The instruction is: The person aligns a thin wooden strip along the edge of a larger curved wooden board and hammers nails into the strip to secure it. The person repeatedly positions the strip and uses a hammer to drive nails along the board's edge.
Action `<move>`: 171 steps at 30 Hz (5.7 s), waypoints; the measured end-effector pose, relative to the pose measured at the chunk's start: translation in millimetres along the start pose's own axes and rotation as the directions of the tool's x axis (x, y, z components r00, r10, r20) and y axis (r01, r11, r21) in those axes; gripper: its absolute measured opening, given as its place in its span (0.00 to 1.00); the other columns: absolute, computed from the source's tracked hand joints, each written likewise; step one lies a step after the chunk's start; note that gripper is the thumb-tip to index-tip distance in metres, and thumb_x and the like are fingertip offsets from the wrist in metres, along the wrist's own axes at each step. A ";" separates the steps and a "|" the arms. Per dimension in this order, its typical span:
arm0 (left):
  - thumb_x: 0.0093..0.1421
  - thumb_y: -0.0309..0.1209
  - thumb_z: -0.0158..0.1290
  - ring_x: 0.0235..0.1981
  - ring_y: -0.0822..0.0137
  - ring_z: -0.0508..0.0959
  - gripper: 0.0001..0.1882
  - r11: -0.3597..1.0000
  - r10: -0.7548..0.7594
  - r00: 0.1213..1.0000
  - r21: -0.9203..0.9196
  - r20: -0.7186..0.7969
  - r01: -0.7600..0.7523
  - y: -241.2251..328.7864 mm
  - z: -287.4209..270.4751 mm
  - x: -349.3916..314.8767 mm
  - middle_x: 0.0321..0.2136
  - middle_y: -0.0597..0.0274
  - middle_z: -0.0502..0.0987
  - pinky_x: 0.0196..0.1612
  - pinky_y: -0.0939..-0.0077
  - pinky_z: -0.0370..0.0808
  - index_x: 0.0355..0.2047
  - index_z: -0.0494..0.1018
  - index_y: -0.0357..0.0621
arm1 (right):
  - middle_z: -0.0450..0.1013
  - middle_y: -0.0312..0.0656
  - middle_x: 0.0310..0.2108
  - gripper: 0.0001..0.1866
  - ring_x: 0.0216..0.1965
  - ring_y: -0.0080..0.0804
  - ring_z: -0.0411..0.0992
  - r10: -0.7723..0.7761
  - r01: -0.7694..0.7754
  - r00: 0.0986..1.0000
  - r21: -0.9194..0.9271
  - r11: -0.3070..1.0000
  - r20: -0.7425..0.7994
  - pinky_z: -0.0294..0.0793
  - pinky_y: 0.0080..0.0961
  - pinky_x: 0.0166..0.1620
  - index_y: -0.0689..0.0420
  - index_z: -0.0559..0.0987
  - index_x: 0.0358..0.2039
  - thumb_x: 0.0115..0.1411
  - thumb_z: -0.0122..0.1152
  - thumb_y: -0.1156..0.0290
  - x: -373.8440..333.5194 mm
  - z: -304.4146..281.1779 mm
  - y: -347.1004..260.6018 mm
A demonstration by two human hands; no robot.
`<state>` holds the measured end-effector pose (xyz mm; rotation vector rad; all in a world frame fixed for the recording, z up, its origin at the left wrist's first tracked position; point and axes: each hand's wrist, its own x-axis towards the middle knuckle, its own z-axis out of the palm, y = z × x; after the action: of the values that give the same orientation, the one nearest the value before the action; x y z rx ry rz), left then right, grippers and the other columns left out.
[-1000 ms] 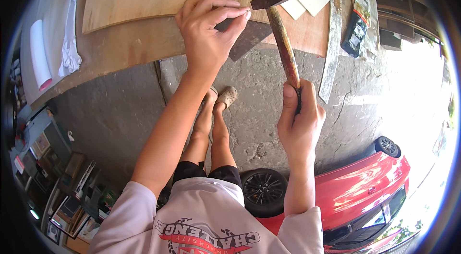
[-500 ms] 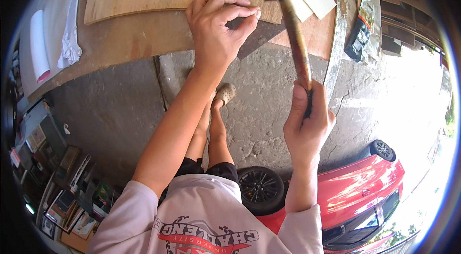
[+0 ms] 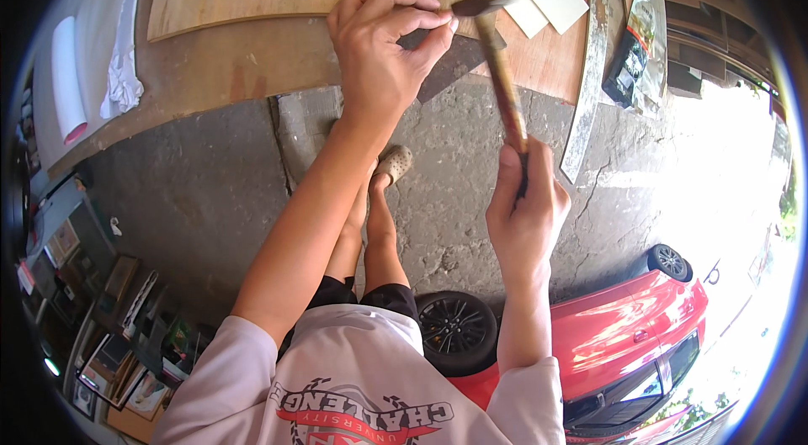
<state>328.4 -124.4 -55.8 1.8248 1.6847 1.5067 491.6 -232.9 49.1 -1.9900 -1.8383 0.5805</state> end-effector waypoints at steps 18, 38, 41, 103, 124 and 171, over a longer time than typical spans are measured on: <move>0.64 0.34 0.58 0.65 0.63 0.74 0.14 0.923 0.236 0.918 0.223 0.320 -0.315 -21.2 -39.8 -9.4 0.60 0.73 0.78 0.69 0.54 0.62 0.51 0.81 0.55 | 0.78 0.43 0.26 0.11 0.19 0.26 0.72 0.069 -0.051 0.982 0.102 0.993 -0.176 0.71 0.23 0.25 0.63 0.78 0.45 0.74 0.55 0.68 -9.3 -5.2 3.5; 0.62 0.33 0.57 0.65 0.62 0.73 0.16 0.950 0.185 0.938 0.192 0.293 -0.247 -17.6 -40.0 -9.7 0.60 0.73 0.78 0.69 0.52 0.62 0.51 0.81 0.53 | 0.70 0.31 0.21 0.13 0.16 0.15 0.63 0.125 -0.038 0.935 0.257 0.966 -0.332 0.58 0.18 0.19 0.62 0.75 0.42 0.76 0.49 0.64 -3.5 2.2 -13.5; 0.62 0.32 0.57 0.66 0.62 0.73 0.16 0.953 0.183 0.935 0.179 0.302 -0.245 -17.4 -39.8 -8.5 0.61 0.73 0.78 0.69 0.51 0.62 0.51 0.80 0.53 | 0.70 0.40 0.23 0.17 0.16 0.17 0.62 0.032 0.184 0.837 0.336 0.924 -0.547 0.59 0.17 0.19 0.64 0.72 0.39 0.77 0.45 0.62 -2.1 6.2 -13.5; 0.64 0.29 0.57 0.65 0.57 0.72 0.18 0.999 -0.046 0.994 -0.008 0.096 0.047 -7.7 -67.0 -6.2 0.59 0.53 0.77 0.67 0.55 0.64 0.55 0.76 0.43 | 0.65 0.29 0.21 0.06 0.19 0.13 0.60 0.149 -0.093 0.988 0.595 0.798 -0.047 0.57 0.16 0.24 0.60 0.73 0.47 0.72 0.53 0.75 77.5 -0.9 3.8; 0.70 0.34 0.59 0.55 0.62 0.76 0.16 0.213 -0.859 0.512 -0.918 -0.012 0.335 -12.8 -88.6 54.5 0.50 0.62 0.78 0.57 0.62 0.74 0.54 0.71 0.45 | 0.60 0.24 0.14 0.17 0.11 0.11 0.51 0.049 -0.464 0.824 0.622 0.631 0.564 0.48 0.17 0.15 0.64 0.78 0.39 0.65 0.71 0.62 215.5 -18.2 31.9; 0.70 0.29 0.57 0.53 0.67 0.82 0.07 -0.052 -0.988 0.152 -0.987 0.029 -0.150 95.4 -22.2 -145.2 0.49 0.65 0.83 0.61 0.64 0.81 0.47 0.79 0.49 | 0.73 0.56 0.29 0.16 0.29 0.53 0.74 -0.636 0.650 0.760 -0.169 0.741 0.137 0.74 0.45 0.36 0.59 0.74 0.47 0.74 0.53 0.57 409.2 82.7 2.0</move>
<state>396.2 -285.7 -48.9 -0.6835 0.7880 2.1613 475.8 174.1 -42.6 -1.2811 -2.5307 0.2462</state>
